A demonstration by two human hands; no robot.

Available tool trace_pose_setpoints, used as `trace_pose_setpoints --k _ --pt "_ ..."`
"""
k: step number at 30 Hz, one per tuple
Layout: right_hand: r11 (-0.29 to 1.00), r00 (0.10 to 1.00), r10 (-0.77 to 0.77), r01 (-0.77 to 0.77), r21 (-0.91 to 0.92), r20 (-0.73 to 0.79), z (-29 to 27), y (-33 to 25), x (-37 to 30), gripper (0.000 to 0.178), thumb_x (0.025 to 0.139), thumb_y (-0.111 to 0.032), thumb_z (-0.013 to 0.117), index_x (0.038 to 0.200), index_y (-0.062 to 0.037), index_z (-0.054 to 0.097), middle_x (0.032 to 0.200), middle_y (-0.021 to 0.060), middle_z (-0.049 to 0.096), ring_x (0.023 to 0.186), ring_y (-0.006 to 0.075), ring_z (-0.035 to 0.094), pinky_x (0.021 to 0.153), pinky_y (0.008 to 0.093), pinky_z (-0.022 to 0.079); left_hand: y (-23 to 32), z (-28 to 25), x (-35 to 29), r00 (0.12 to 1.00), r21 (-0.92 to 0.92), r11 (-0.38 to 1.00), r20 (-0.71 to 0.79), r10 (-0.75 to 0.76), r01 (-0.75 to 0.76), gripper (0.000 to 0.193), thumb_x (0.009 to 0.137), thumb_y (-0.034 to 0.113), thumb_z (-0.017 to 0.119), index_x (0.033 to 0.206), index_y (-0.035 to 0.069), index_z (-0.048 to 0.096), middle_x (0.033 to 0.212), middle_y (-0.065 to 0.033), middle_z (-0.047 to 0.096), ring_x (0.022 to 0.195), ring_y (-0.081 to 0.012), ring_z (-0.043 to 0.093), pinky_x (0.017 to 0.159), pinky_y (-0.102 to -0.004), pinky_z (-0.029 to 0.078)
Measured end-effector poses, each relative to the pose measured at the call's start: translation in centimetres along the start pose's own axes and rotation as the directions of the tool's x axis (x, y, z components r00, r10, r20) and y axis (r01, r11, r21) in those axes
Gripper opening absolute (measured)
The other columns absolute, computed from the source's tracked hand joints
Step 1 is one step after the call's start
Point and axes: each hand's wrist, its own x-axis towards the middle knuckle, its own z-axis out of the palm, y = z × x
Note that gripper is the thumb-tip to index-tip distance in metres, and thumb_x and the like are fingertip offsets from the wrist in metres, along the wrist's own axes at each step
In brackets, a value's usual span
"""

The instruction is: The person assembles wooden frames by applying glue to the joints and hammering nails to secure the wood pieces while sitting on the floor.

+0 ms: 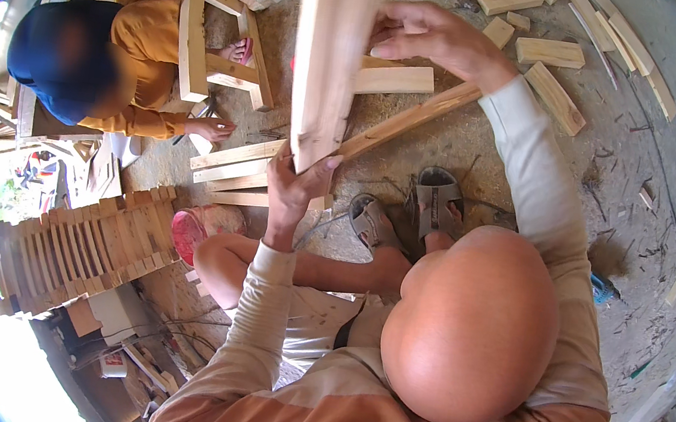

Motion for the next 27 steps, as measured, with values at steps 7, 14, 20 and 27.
trace_pose_setpoints --k 7,14,20,27 --pt "0.044 0.895 0.257 -0.388 -0.920 -0.365 0.3 21.6 0.8 0.082 0.074 -0.036 0.083 0.139 -0.0006 0.048 0.137 0.0215 0.053 0.127 0.0393 0.052 0.107 0.0581 0.038 0.3 -2.9 -3.0 0.989 -0.089 0.992 -0.104 -0.103 0.093 0.049 0.087 0.019 0.078 0.125 -0.005 0.059 0.107 -0.0080 0.069 0.093 -0.0141 0.063 0.087 -0.0295 0.051" --pt "0.082 0.909 -0.103 -0.397 -0.914 -0.404 -0.1 23.3 -0.7 0.065 0.069 -0.021 0.079 0.126 -0.0048 0.053 0.120 0.0159 0.057 0.112 0.0342 0.057 0.097 0.0494 0.043 1.8 -2.2 -3.7 0.982 -0.223 0.956 0.043 -0.186 0.191 0.055 0.077 0.013 0.085 0.121 -0.006 0.059 0.103 -0.0095 0.070 0.090 -0.0172 0.067 0.083 -0.0304 0.054" --pt "0.337 0.743 -0.476 -0.340 -0.878 -0.471 3.7 9.0 -9.5 0.062 0.062 -0.009 0.078 0.119 -0.0070 0.054 0.112 0.0136 0.055 0.107 0.0353 0.054 0.093 0.0469 0.043 4.0 0.0 -1.3 0.982 -0.136 0.977 0.107 -0.153 0.167 0.045 0.074 0.013 0.090 0.108 -0.003 0.066 0.096 -0.0068 0.070 0.083 -0.0138 0.066 0.076 -0.0275 0.054" --pt "0.358 0.738 -0.448 -0.370 -0.857 -0.505 7.5 1.6 -16.5 0.069 0.058 -0.007 0.079 0.124 -0.0121 0.059 0.109 0.0112 0.055 0.102 0.0334 0.055 0.091 0.0470 0.043 6.8 3.4 1.9 0.972 -0.192 0.972 0.217 -0.091 0.134 0.048 0.078 0.017 0.087 0.114 -0.005 0.064 0.099 -0.0081 0.070 0.086 -0.0149 0.066 0.080 -0.0297 0.053"
